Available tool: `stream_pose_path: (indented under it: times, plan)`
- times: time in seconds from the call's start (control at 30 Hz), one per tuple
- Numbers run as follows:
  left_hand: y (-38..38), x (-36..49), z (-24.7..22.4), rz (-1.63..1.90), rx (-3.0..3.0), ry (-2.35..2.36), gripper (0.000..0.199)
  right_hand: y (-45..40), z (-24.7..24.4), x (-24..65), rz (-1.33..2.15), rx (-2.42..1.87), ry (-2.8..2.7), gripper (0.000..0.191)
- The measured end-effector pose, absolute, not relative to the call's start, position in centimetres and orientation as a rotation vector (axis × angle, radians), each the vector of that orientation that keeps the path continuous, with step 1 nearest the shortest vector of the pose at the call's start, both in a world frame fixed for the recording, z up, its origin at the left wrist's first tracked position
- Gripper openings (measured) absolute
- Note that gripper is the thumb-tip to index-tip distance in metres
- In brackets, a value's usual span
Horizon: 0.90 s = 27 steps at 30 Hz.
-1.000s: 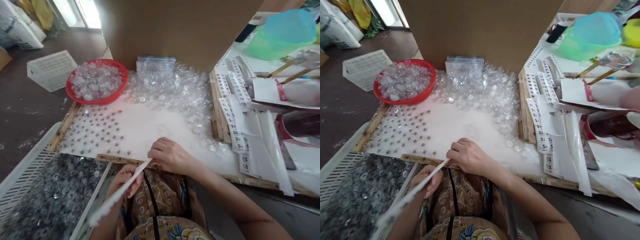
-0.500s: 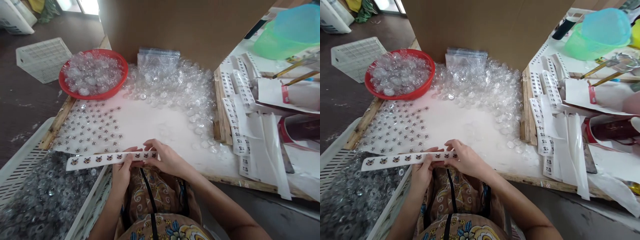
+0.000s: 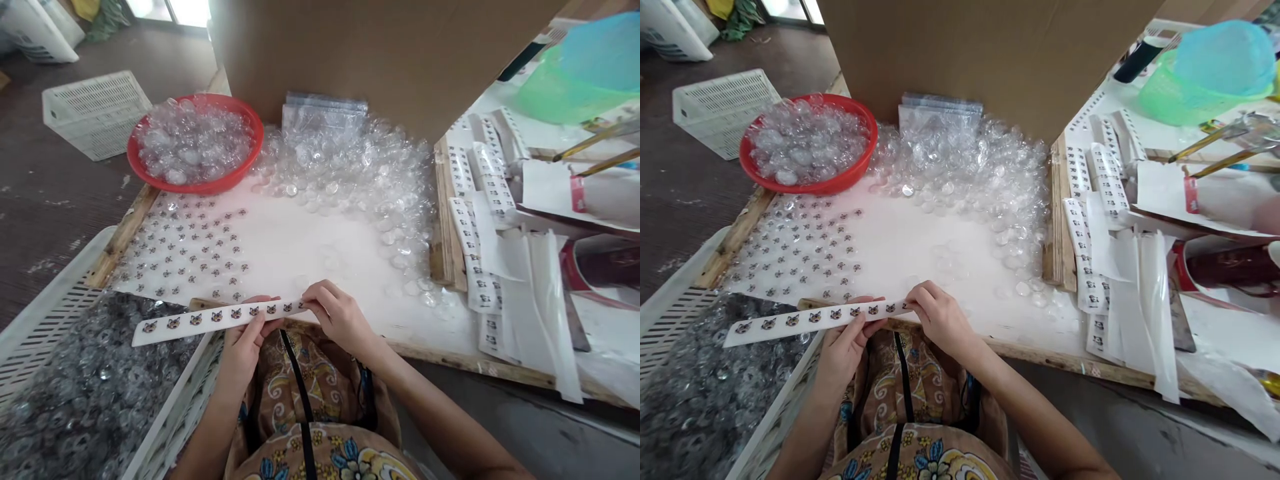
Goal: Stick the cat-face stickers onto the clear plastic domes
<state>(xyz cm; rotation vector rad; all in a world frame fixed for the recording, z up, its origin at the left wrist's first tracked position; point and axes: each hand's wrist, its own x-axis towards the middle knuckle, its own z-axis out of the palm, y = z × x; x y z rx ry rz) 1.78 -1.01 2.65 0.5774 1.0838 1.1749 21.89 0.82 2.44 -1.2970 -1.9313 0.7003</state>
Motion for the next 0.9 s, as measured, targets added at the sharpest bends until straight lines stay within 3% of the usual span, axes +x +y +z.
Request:
stream_pose_path:
  times: [0.5, 0.77, 0.9]
  plan:
    - [-2.5, 1.6, 1.1, 1.229, 0.560, 1.111, 0.026, 0.0, 2.1, 20.6, 0.685, -1.341, -1.858, 0.018]
    - [-2.4, 0.2, 0.6, 1.207, 0.575, 1.203, 0.037, 1.5, 2.7, 21.7, 0.910, -1.365, -1.555, 0.007]
    - [-2.0, -1.0, 0.4, 1.131, 0.634, 1.193, 0.037, 3.9, 2.6, 23.2, 1.023, -1.588, -1.438, 0.012]
